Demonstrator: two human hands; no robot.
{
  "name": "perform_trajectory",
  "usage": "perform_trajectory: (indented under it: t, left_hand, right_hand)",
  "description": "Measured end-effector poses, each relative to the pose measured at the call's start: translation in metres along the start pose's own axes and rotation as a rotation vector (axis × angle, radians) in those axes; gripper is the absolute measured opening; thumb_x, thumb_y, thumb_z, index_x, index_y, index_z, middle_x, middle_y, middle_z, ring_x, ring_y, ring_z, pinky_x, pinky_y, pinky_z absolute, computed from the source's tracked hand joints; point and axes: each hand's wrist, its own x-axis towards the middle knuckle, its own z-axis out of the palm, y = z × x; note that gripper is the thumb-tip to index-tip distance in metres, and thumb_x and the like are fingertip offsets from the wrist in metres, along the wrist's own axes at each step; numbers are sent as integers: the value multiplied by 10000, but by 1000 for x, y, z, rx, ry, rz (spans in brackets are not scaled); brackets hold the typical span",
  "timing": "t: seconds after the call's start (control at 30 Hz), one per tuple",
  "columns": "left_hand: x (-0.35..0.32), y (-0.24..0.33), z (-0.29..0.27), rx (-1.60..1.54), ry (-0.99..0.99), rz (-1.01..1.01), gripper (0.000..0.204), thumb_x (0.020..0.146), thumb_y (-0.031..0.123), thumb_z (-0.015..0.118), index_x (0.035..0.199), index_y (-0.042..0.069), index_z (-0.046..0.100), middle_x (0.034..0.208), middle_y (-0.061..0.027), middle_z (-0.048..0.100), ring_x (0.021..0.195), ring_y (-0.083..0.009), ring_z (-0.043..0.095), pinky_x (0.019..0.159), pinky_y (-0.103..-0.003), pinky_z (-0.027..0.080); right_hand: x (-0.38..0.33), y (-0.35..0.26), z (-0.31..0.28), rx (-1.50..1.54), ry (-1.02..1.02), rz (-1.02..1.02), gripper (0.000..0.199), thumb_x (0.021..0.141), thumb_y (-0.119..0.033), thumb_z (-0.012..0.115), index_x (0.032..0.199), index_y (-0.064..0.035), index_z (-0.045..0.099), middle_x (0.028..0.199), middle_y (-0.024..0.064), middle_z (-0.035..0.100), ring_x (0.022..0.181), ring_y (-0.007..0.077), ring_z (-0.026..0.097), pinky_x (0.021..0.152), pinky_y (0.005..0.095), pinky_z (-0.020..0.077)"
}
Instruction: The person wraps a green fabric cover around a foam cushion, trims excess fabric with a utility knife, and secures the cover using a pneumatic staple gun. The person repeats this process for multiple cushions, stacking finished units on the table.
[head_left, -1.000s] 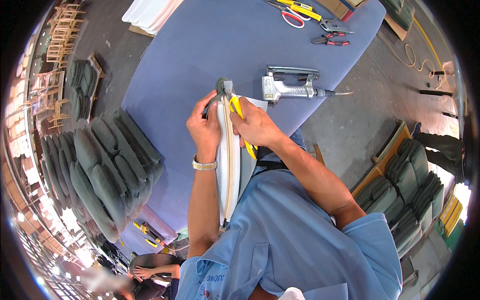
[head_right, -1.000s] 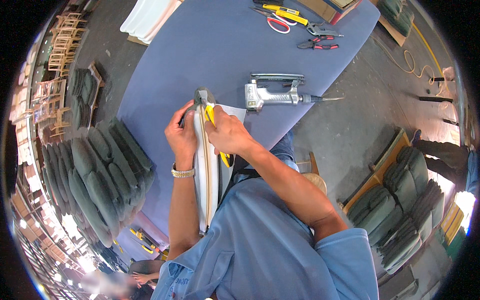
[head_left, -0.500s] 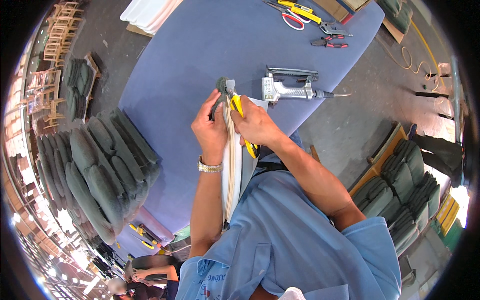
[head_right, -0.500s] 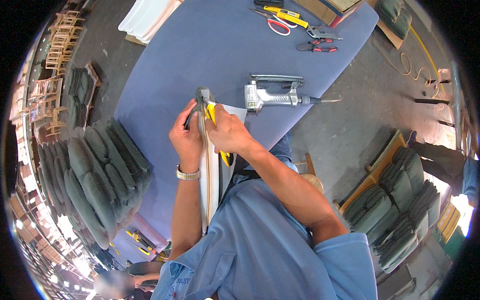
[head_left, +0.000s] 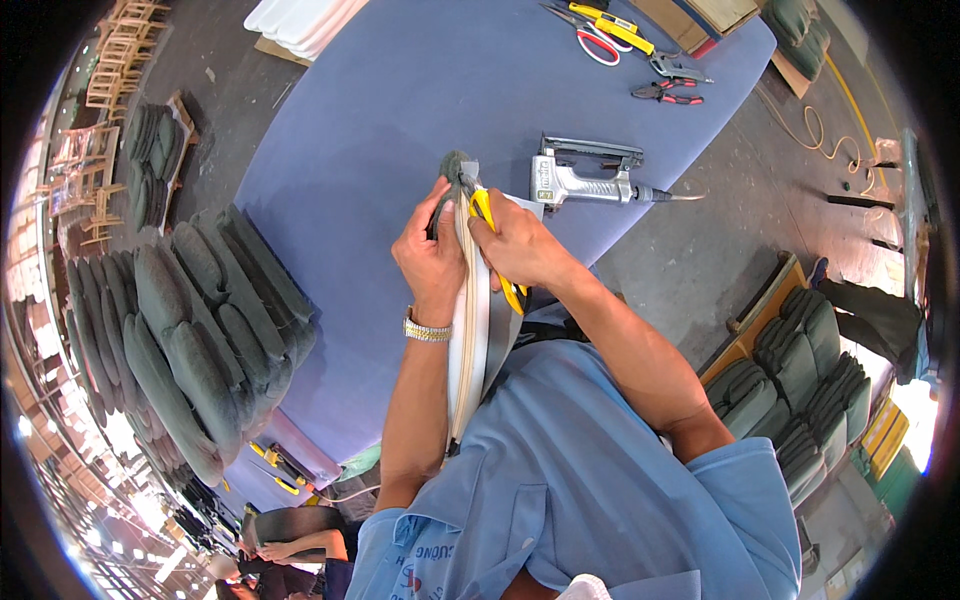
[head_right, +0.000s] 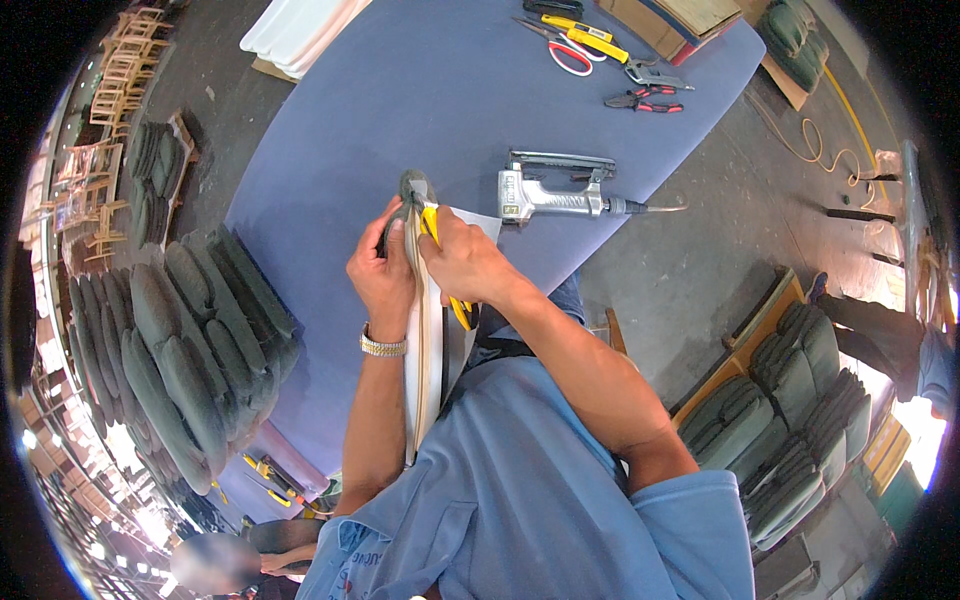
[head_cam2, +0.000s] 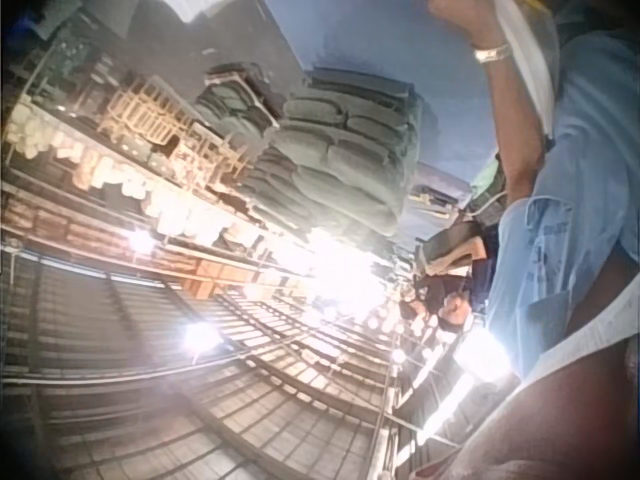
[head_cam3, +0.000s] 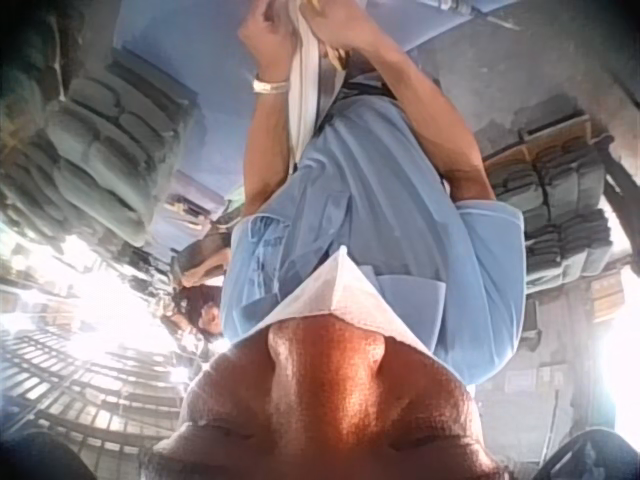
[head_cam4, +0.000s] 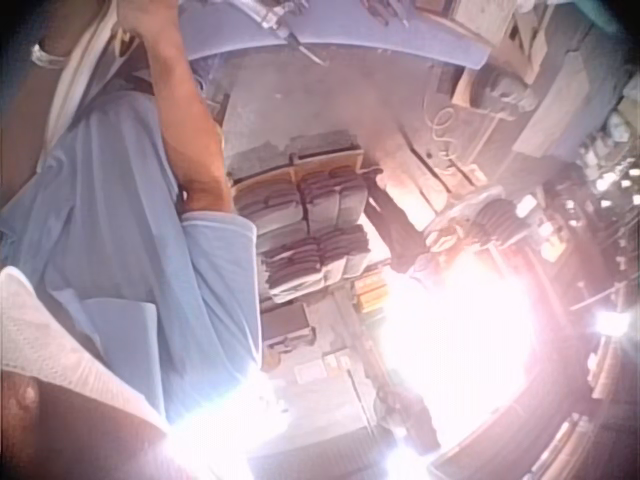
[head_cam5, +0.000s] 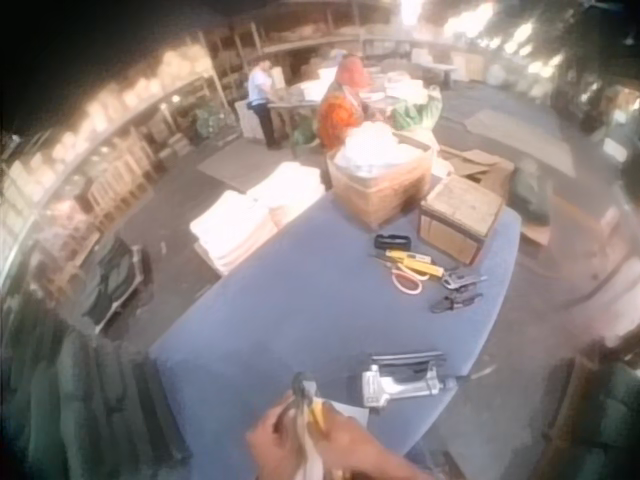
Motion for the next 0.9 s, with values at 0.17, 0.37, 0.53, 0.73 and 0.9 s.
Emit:
perform_trajectory:
  t: [0.17, 0.37, 0.53, 0.73, 0.9]
  left_hand:
    - [0, 2, 0, -8, 10, -33, 213, 1004, 94, 657, 1162, -16, 747, 1201, -166, 763, 1076, -234, 748, 913, -336, 576]
    - [0, 7, 1, -5, 17, -39, 213, 1014, 108, 642, 1149, -19, 748, 1187, -160, 769, 1041, -222, 751, 896, -330, 575]
    - [0, 8, 2, 1, 27, -25, 214, 1025, 120, 632, 1139, -22, 746, 1165, -146, 776, 1025, -205, 745, 893, -328, 569]
    - [-3, 6, 5, -11, 36, -66, 222, 1043, 127, 614, 1137, -26, 744, 1141, -138, 779, 1007, -197, 740, 895, -325, 563]
    - [-3, 5, 9, -42, 59, -45, 219, 1045, 127, 614, 1139, -19, 747, 1124, -132, 780, 964, -168, 724, 870, -316, 560]
  right_hand:
    - [0, 0, -1, 9, -12, -9, 352, 1070, -221, 455, 1196, 107, 442, 675, 128, 634, 503, 221, 672, 485, 373, 547]
    - [-2, -2, -5, 19, -58, -18, 377, 1049, -219, 465, 1190, 130, 461, 808, 291, 691, 582, 326, 726, 571, 451, 587]
    - [-4, -1, -6, 34, -81, -21, 360, 1050, -221, 467, 1174, 117, 479, 807, 294, 689, 596, 337, 730, 590, 461, 590]
    - [-4, 6, -6, 0, -48, -59, 361, 1049, -221, 474, 1181, 114, 482, 821, 303, 689, 594, 355, 726, 591, 476, 593]
    - [-9, 8, -6, 45, -80, -29, 365, 1045, -219, 475, 1192, 116, 470, 846, 312, 694, 595, 363, 727, 582, 468, 596]
